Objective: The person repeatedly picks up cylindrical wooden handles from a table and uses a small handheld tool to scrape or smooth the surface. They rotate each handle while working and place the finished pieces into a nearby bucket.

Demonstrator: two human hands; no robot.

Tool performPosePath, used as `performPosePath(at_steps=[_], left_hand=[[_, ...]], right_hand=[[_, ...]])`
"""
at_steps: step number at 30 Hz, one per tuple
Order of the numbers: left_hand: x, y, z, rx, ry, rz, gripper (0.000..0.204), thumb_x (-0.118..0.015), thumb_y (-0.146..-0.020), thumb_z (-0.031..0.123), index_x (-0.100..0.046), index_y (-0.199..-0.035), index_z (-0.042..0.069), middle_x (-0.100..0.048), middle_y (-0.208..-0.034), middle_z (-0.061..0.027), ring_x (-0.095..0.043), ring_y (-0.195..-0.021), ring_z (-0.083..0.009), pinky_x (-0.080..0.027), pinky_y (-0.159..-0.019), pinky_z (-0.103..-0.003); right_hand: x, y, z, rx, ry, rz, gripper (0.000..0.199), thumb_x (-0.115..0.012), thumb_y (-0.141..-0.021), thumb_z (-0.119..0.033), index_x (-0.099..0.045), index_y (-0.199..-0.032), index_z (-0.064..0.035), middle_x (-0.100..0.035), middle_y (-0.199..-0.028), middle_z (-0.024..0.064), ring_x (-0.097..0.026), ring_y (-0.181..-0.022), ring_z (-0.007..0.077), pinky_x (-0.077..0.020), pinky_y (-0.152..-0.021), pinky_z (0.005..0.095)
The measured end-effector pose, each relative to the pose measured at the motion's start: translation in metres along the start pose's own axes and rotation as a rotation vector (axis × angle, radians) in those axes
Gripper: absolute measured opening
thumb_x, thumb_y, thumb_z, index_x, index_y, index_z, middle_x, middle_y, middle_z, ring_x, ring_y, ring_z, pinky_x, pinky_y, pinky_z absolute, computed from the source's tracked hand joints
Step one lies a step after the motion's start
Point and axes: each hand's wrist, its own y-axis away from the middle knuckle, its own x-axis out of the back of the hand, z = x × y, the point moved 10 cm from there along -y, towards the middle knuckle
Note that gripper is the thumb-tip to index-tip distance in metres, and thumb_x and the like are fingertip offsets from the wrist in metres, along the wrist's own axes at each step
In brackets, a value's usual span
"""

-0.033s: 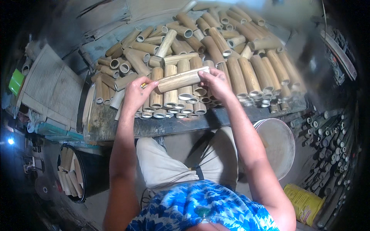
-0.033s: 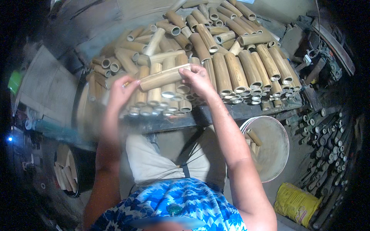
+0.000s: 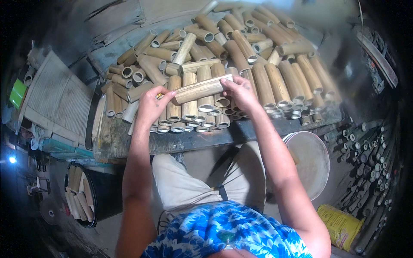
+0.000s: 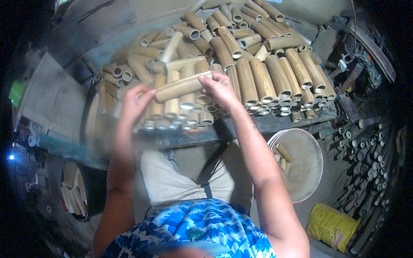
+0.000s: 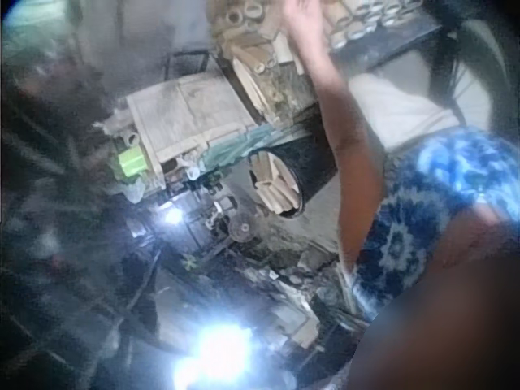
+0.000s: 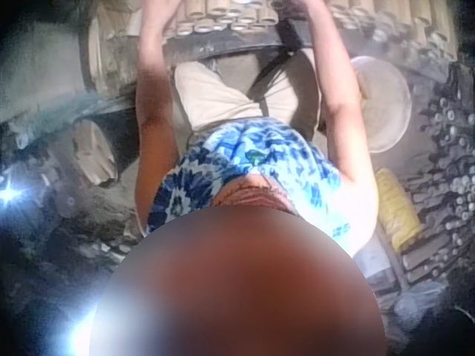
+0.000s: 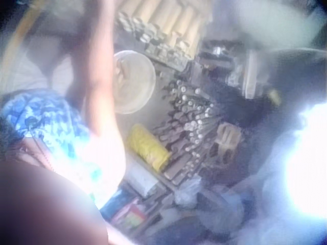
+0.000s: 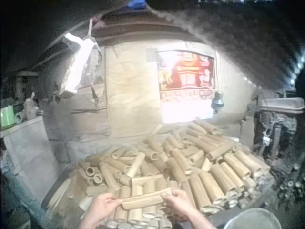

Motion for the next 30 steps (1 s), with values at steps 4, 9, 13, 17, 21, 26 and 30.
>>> performPosePath(at_steps=[4,9,13,17,21,26,30], left_hand=[[-0.002,0.000,-0.004,0.062,0.022,-0.017,0.027,-0.076,-0.080,0.027,-0.069,-0.081,0.001,-0.062,-0.062,-0.0087,-0.049,-0.053,-0.0109,-0.040,-0.051,-0.029],[-0.004,-0.001,-0.002,0.038,0.078,-0.023,0.026,-0.076,-0.080,0.024,-0.067,-0.078,0.000,-0.063,-0.065,-0.0089,-0.053,-0.057,-0.0117,-0.043,-0.055,-0.029],[-0.002,-0.002,-0.001,0.007,0.033,-0.009,0.026,-0.076,-0.080,0.023,-0.066,-0.077,-0.001,-0.063,-0.065,-0.0099,-0.055,-0.060,-0.0128,-0.045,-0.057,-0.030],[-0.002,-0.003,-0.001,-0.005,0.028,-0.008,0.026,-0.076,-0.080,0.023,-0.065,-0.076,-0.001,-0.063,-0.066,-0.0112,-0.058,-0.062,-0.0145,-0.046,-0.059,-0.031],[-0.002,-0.003,-0.002,0.014,0.033,-0.007,0.026,-0.077,-0.079,0.022,-0.065,-0.076,-0.001,-0.064,-0.067,-0.0117,-0.059,-0.063,-0.0156,-0.046,-0.060,-0.032],[0.001,-0.002,0.007,-0.001,0.005,0.002,0.025,-0.076,-0.080,0.023,-0.066,-0.078,0.000,-0.064,-0.067,-0.0119,-0.059,-0.062,-0.0158,-0.046,-0.060,-0.032],[-0.003,-0.001,0.001,0.061,-0.003,-0.060,0.024,-0.075,-0.081,0.023,-0.068,-0.084,0.000,-0.066,-0.073,-0.0123,-0.060,-0.066,-0.0167,-0.047,-0.062,-0.032]], right_hand=[[0.001,-0.001,0.002,-0.005,0.022,0.019,0.030,-0.068,-0.089,-0.029,-0.066,-0.101,-0.0017,-0.067,-0.088,0.0024,-0.058,-0.069,0.0078,-0.0484,-0.064,0.0221],[0.004,-0.001,0.005,-0.024,0.039,0.049,0.031,-0.067,-0.090,-0.031,-0.066,-0.101,-0.0024,-0.067,-0.086,0.0027,-0.056,-0.062,0.0075,-0.0478,-0.062,0.0216],[0.004,-0.001,0.006,-0.034,0.031,0.046,0.031,-0.066,-0.090,-0.032,-0.067,-0.100,-0.0024,-0.067,-0.086,0.0028,-0.057,-0.063,0.0074,-0.0476,-0.061,0.0213],[0.003,-0.001,0.005,-0.014,0.020,0.042,0.031,-0.066,-0.090,-0.032,-0.067,-0.100,-0.0023,-0.067,-0.085,0.0028,-0.057,-0.065,0.0073,-0.0476,-0.062,0.0210],[0.003,-0.002,0.005,-0.004,0.032,0.042,0.031,-0.065,-0.090,-0.032,-0.067,-0.099,-0.0022,-0.067,-0.085,0.0030,-0.056,-0.065,0.0073,-0.0480,-0.062,0.0215],[0.004,-0.003,0.007,-0.015,0.045,0.047,0.030,-0.065,-0.090,-0.031,-0.067,-0.098,-0.0019,-0.067,-0.085,0.0031,-0.057,-0.065,0.0079,-0.0487,-0.062,0.0221],[0.006,-0.001,0.002,-0.011,0.052,0.076,0.029,-0.066,-0.090,-0.029,-0.068,-0.097,-0.0015,-0.067,-0.082,0.0032,-0.058,-0.066,0.0085,-0.0492,-0.061,0.0226]])
